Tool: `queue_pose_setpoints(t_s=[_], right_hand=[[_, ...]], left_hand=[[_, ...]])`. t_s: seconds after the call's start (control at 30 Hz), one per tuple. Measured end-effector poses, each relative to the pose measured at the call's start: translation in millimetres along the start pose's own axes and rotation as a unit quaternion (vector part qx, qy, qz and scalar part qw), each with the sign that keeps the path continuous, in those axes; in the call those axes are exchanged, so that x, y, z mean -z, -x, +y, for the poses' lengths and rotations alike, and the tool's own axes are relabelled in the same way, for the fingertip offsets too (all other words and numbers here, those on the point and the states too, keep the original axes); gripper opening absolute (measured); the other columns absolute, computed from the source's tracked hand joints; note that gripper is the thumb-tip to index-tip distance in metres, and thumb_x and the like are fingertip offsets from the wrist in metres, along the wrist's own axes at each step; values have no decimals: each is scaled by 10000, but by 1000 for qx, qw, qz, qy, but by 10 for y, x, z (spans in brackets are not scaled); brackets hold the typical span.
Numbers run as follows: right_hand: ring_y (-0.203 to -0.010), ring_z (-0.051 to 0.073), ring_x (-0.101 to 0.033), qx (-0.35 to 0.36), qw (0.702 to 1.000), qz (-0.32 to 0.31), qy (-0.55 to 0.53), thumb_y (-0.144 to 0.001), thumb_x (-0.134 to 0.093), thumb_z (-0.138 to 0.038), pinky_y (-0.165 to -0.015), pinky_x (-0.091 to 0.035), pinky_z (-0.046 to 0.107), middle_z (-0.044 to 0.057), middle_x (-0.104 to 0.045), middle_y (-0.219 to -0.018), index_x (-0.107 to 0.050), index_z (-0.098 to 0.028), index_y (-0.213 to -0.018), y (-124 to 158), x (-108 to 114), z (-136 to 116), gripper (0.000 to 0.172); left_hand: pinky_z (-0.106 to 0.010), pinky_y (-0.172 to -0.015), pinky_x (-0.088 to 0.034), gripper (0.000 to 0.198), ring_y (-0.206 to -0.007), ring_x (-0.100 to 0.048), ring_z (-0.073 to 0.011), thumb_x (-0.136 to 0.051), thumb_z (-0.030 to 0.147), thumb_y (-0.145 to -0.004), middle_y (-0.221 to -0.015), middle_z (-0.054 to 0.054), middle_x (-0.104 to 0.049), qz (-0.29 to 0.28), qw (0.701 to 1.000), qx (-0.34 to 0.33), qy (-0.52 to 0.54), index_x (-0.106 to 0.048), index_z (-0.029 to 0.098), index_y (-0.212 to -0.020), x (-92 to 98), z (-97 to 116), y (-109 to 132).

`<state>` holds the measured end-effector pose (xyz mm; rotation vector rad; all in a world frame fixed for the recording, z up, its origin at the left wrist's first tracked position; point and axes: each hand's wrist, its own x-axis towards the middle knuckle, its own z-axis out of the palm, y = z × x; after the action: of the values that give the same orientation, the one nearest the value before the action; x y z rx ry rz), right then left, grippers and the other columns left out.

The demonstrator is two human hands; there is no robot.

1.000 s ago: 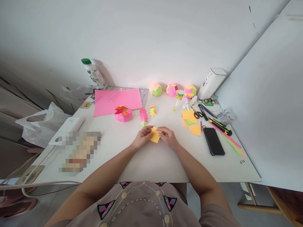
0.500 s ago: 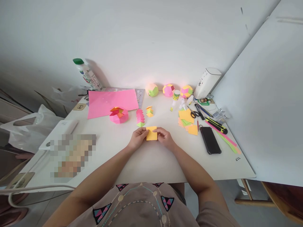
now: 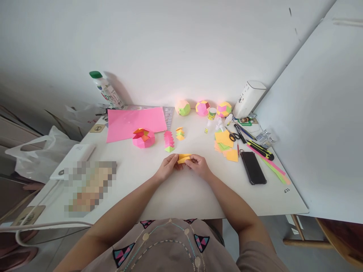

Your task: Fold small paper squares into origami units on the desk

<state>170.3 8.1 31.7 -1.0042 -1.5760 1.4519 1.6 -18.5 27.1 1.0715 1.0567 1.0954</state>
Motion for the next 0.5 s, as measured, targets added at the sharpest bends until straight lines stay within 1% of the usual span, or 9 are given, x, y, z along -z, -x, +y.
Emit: queue_pose_setpoints(t_s=[0.07,0.17,0.23,0.4,0.5], right_hand=[[-554,113,-516,1,1000,6,-13,-742,-635,-341,-563,-444,270,-17,-563,-615,-579,-175,-733,-7,5,16,176],[-545,106,-519,1,999,8,-36,-736,-642,-321,-553,-444,266,-21,-574,-623,-579,-176,-803,-16,9,63,172],[-543,102,-520,-2,999,7,-44,-734,-643,-319,-552,-446,264,-25,-577,-625,-568,-177,-832,-18,9,81,188],[-539,101,-525,-8,999,1,-43,-742,-628,-358,-544,-450,266,-27,-583,-639,-506,-185,-828,-4,-20,33,228],[-518,100,-526,-20,998,19,-64,-732,-636,-358,-530,-448,265,-39,-597,-659,-447,-207,-915,6,-40,-9,304]], left_hand=[[-259,-566,-454,424,-593,-585,-128,-468,555,-810,-758,-50,-660,-17,1000,-8,-7,-574,154,-895,2,9,9],[-252,-599,-460,405,-663,-596,-132,-606,487,-746,-791,-45,-656,-33,999,-2,-3,-550,157,-975,-11,5,13],[-257,-618,-463,394,-682,-596,-133,-634,458,-731,-777,-41,-651,-35,999,6,-2,-541,152,-962,-23,-3,10],[-258,-592,-449,362,-587,-571,-112,-622,465,-734,-697,-15,-642,-27,1000,8,-1,-551,150,-896,-19,-35,0],[-251,-571,-441,347,-571,-568,-111,-624,460,-736,-687,-18,-646,-21,1000,5,3,-551,149,-871,-9,-66,-8]])
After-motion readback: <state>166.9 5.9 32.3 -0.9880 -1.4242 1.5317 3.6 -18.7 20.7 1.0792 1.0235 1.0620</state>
